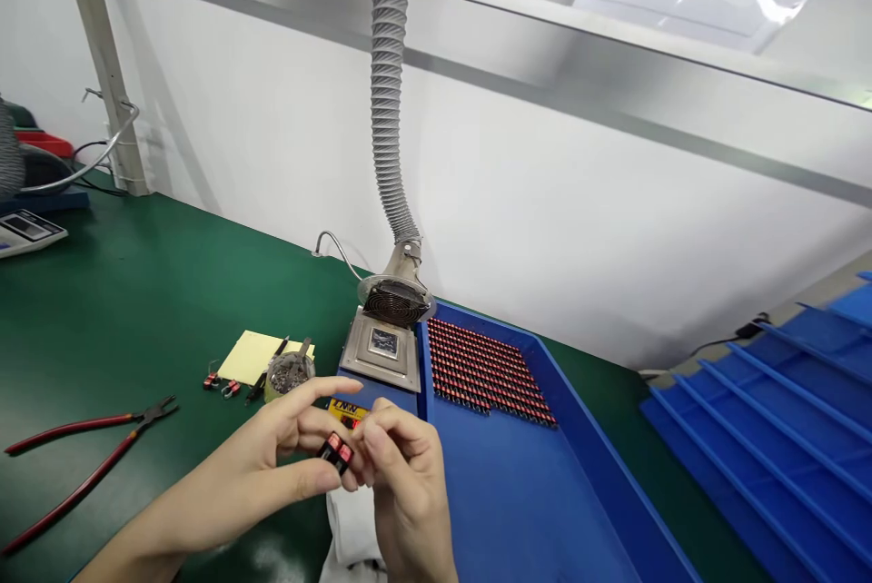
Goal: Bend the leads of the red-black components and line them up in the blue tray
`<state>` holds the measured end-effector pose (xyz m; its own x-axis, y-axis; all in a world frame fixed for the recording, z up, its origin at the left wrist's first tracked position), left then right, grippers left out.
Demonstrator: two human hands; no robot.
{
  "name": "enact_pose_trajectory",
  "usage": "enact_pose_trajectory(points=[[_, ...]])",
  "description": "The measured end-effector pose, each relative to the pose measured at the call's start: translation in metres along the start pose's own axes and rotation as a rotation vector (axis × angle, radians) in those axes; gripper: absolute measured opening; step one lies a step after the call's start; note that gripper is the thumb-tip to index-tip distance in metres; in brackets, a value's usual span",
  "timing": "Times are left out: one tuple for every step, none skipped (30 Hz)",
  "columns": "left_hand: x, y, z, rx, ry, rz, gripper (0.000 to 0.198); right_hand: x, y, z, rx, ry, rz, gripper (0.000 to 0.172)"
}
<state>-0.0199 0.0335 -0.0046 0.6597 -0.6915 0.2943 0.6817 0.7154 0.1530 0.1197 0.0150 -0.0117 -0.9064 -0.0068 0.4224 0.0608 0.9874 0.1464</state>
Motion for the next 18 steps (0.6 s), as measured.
enact_pose_trajectory(points=[[0.0, 0.0, 0.0, -0.008, 0.01, -0.004, 0.051, 0.0, 0.0, -0.001, -0.008, 0.027, 0.037, 0.02], [-0.001, -0.001, 0.0, -0.015, 0.021, -0.011, 0.052, 0.0, 0.0, -0.002, -0.025, 0.053, 0.08, 0.019], [-0.001, -0.002, 0.0, -0.018, 0.035, -0.013, 0.053, -0.001, -0.001, -0.004, -0.05, 0.069, 0.123, 0.019], [-0.002, -0.003, 0.0, -0.015, 0.048, -0.013, 0.053, -0.002, -0.001, -0.006, -0.078, 0.066, 0.157, 0.019], [-0.002, -0.003, 0.0, -0.007, 0.054, -0.008, 0.054, -0.004, -0.001, -0.008, -0.102, 0.042, 0.167, 0.02], [-0.003, -0.003, 0.001, 0.008, 0.051, -0.001, 0.054, -0.005, -0.001, -0.009, -0.124, -0.001, 0.149, 0.02], [-0.003, -0.003, 0.001, 0.028, 0.038, 0.009, 0.054, -0.006, -0.001, -0.01, -0.14, -0.055, 0.104, 0.022], [-0.003, -0.002, 0.002, 0.044, 0.021, 0.024, 0.053, -0.006, -0.002, -0.01, -0.151, -0.111, 0.044, 0.022], [-0.004, -0.002, 0.002, 0.053, 0.004, 0.035, 0.052, -0.006, -0.002, -0.01, -0.156, -0.155, -0.013, 0.023], [-0.004, -0.001, 0.003, 0.054, -0.009, 0.042, 0.052, -0.006, -0.003, -0.009, -0.153, -0.183, -0.057, 0.023], [-0.004, -0.001, 0.003, 0.048, -0.015, 0.047, 0.051, -0.005, -0.003, -0.008, -0.142, -0.195, -0.08, 0.021], [-0.003, 0.0, 0.004, 0.039, -0.018, 0.046, 0.051, -0.004, -0.004, -0.007, -0.126, -0.193, -0.087, 0.017], [-0.003, 0.0, 0.004, 0.028, -0.018, 0.043, 0.051, -0.003, -0.004, -0.005, -0.107, -0.183, -0.084, 0.015], [-0.002, -0.001, 0.005, 0.019, -0.019, 0.034, 0.052, -0.002, -0.004, -0.004, -0.095, -0.17, -0.075, 0.013], [-0.002, -0.001, 0.005, 0.016, -0.02, 0.026, 0.052, -0.001, -0.004, -0.003, -0.089, -0.16, -0.065, 0.013], [-0.002, -0.001, 0.005, 0.015, -0.021, 0.021, 0.052, 0.0, -0.004, -0.002, -0.089, -0.148, -0.057, 0.013], [-0.002, -0.002, 0.005, 0.014, -0.023, 0.018, 0.052, 0.001, -0.004, -0.001, -0.09, -0.136, -0.05, 0.014], [-0.002, -0.002, 0.004, 0.012, -0.028, 0.018, 0.051, 0.002, -0.004, 0.0, -0.088, -0.126, -0.041, 0.016]])
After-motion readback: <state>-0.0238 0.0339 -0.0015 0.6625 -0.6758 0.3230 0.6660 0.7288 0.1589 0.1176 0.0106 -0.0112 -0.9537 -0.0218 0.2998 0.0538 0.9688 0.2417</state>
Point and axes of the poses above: each hand's wrist, its own y-axis towards the middle knuckle, its own x-axis out of the palm, z = x × y, the point moved 2 cm from there along y, towards the middle knuckle, and after that the axes turned 2 degrees about x, right-handed, at the moved point
